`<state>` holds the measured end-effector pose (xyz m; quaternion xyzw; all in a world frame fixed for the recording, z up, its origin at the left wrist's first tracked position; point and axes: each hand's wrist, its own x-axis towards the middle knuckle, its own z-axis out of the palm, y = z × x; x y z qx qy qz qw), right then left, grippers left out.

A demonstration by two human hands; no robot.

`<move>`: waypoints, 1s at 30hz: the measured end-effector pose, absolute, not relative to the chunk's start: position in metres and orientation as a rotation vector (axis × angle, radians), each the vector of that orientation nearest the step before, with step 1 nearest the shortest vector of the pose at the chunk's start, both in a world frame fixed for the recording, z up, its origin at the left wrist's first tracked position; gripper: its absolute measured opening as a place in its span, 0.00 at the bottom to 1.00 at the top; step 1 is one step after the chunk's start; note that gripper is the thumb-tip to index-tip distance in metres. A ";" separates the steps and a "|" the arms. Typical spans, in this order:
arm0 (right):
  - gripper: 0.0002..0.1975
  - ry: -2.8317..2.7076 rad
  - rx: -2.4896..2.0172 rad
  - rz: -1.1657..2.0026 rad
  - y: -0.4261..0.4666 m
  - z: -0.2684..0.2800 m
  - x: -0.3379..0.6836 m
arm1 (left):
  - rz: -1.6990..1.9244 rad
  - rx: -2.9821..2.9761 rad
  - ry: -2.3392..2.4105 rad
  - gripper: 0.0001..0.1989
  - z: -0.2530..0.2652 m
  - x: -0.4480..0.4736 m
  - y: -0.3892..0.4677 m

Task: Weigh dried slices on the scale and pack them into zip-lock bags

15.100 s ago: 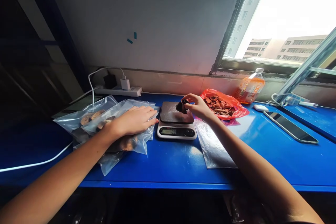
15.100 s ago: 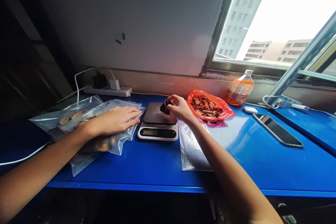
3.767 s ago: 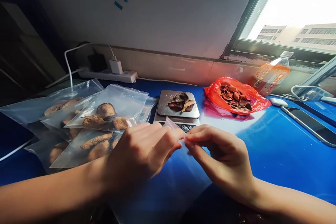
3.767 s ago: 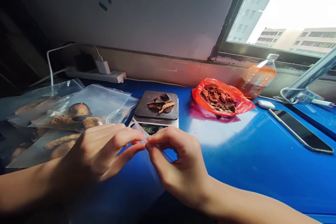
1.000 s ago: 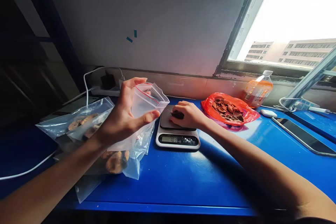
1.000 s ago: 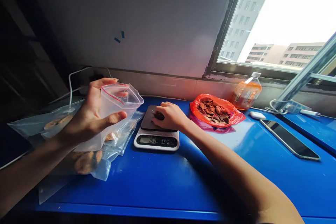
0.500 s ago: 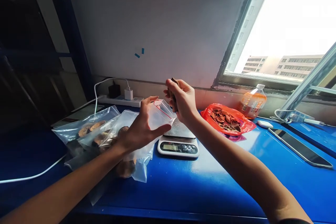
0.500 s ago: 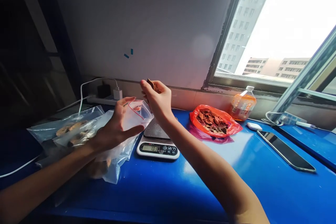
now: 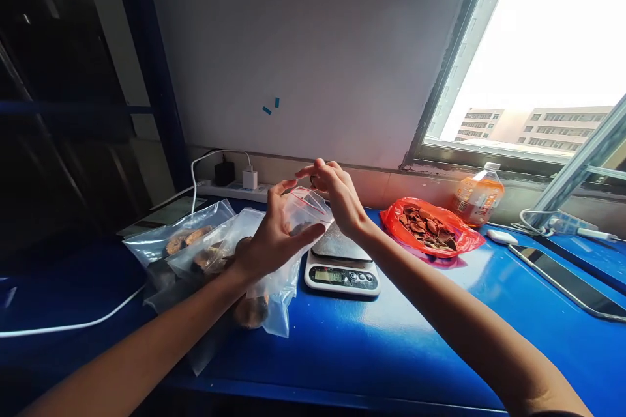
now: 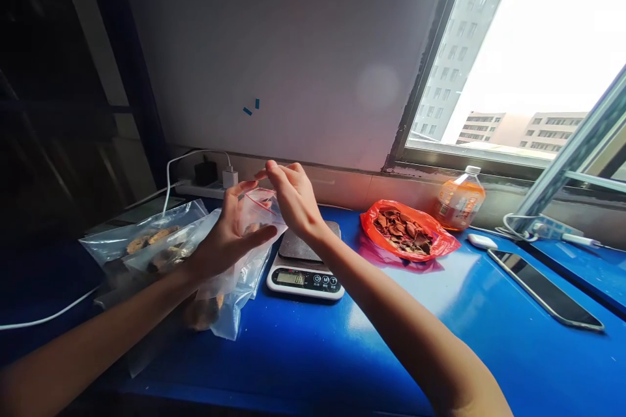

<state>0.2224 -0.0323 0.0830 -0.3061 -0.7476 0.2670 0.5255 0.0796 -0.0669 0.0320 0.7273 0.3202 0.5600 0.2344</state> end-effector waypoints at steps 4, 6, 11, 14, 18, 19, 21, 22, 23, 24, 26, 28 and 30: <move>0.25 -1.797 -0.709 0.684 -0.041 0.085 0.228 | 1.530 1.966 0.878 0.34 0.034 0.075 -0.065; 0.25 -1.839 -0.722 0.647 -0.047 0.086 0.231 | 1.522 1.949 0.908 0.35 0.034 0.074 -0.064; 0.19 -1.976 -0.907 0.172 -0.064 0.083 0.239 | 1.656 1.952 1.002 0.44 0.028 0.077 -0.061; 0.16 -2.047 -1.115 -0.020 -0.071 0.080 0.248 | 1.740 2.070 1.009 0.48 0.026 0.080 -0.062; 0.17 -1.944 -1.182 0.014 -0.073 0.079 0.265 | 1.715 1.871 0.970 0.35 0.033 0.083 -0.068; 0.17 -1.913 -1.158 0.023 -0.073 0.079 0.270 | 1.686 1.734 0.956 0.30 0.036 0.084 -0.069; 0.16 -1.862 -1.091 0.085 -0.074 0.075 0.278 | 1.580 1.477 0.943 0.22 0.042 0.085 -0.071; 0.14 -1.839 -1.053 0.152 -0.075 0.071 0.281 | 1.516 1.380 0.943 0.20 0.044 0.085 -0.071; 0.11 -1.813 -1.017 0.231 -0.076 0.067 0.285 | 1.453 1.305 0.943 0.18 0.046 0.085 -0.072; 0.09 -1.781 -0.989 0.310 -0.077 0.061 0.288 | 1.403 1.242 0.942 0.17 0.046 0.085 -0.071; 0.07 -1.706 -0.966 0.425 -0.077 0.049 0.294 | 1.326 1.144 0.928 0.18 0.043 0.084 -0.070; 0.08 -1.627 -0.974 0.477 -0.077 0.037 0.300 | 1.263 1.096 0.904 0.19 0.039 0.084 -0.069; 0.08 -1.559 -0.980 0.513 -0.075 0.026 0.303 | 1.228 1.092 0.893 0.18 0.035 0.084 -0.068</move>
